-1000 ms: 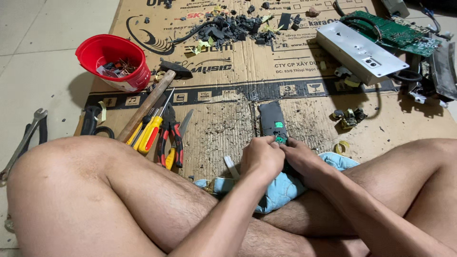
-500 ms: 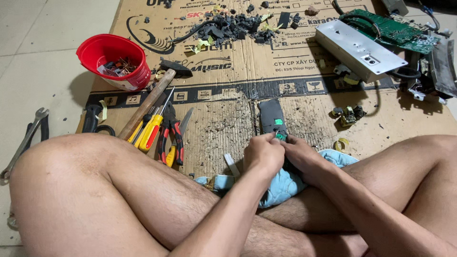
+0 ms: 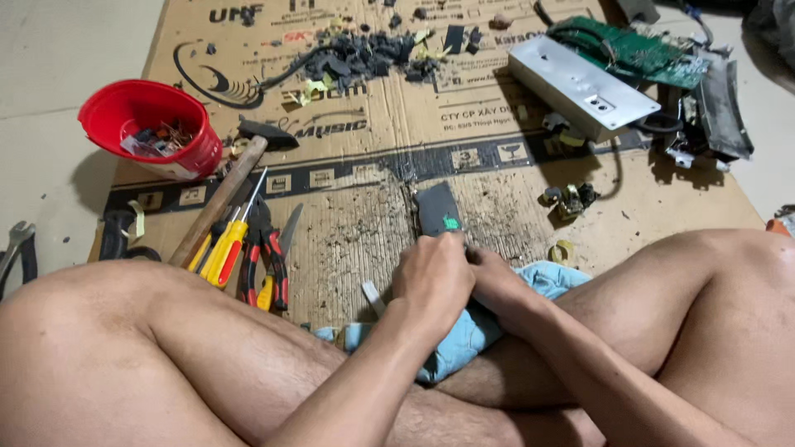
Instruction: The person sits on the floor and uses a screwdriver and pliers to remove components from a green circuit board. They scrape the board surface with a tool and place removed parts into a red bucket.
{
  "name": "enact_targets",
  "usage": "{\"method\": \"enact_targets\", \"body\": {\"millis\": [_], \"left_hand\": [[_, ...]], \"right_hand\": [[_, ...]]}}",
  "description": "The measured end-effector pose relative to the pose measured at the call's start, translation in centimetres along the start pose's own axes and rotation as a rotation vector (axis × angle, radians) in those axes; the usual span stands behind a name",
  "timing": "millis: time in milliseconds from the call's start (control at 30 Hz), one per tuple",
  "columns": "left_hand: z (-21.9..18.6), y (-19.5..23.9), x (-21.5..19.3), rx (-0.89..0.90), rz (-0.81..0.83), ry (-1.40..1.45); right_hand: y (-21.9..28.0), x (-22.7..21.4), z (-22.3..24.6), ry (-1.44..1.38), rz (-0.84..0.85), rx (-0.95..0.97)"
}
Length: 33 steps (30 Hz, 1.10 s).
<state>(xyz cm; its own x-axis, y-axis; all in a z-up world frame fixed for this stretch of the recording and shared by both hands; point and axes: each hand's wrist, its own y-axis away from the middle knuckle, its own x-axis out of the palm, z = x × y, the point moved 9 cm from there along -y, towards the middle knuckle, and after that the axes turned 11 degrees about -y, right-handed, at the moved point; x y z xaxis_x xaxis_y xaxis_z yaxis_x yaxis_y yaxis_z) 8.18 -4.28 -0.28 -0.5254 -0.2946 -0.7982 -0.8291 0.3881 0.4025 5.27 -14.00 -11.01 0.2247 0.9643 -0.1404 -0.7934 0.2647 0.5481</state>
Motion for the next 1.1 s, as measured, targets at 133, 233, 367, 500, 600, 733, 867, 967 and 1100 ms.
{"method": "enact_targets", "body": {"millis": [133, 233, 367, 500, 600, 733, 867, 967, 1100], "left_hand": [[0.3, 2.9, -1.7, -0.038, -0.097, 0.102], [2.4, 1.6, -0.9, -0.117, -0.047, 0.100], [3.1, -1.1, -0.5, -0.138, -0.052, 0.129], [4.6, -3.2, 0.8, -0.178, -0.041, 0.096], [2.6, -1.8, 0.8, -0.157, -0.073, 0.102], [2.6, -1.5, 0.1, -0.197, -0.048, 0.148], [3.5, -1.7, 0.5, -0.313, -0.055, 0.315], [3.1, -0.3, 0.1, -0.370, -0.041, 0.353], [1.4, 1.9, -1.3, -0.127, -0.103, 0.037]], "right_hand": [[3.1, 0.9, 2.6, 0.045, 0.005, 0.057], [0.5, 0.3, 0.8, 0.115, -0.022, 0.025], [-2.2, -0.4, -1.6, 0.105, -0.015, 0.021], [-1.4, 0.3, -1.0, 0.206, -0.020, 0.059], [-0.6, 0.0, -0.6, 0.107, -0.052, 0.032], [-3.1, -0.7, -2.5, 0.057, -0.004, 0.001], [-2.3, -0.2, -1.4, -0.020, 0.030, -0.013], [-3.7, -0.2, -2.8, -0.078, 0.018, -0.017], [-0.9, -0.3, 0.2, 0.009, -0.039, 0.006]]}}
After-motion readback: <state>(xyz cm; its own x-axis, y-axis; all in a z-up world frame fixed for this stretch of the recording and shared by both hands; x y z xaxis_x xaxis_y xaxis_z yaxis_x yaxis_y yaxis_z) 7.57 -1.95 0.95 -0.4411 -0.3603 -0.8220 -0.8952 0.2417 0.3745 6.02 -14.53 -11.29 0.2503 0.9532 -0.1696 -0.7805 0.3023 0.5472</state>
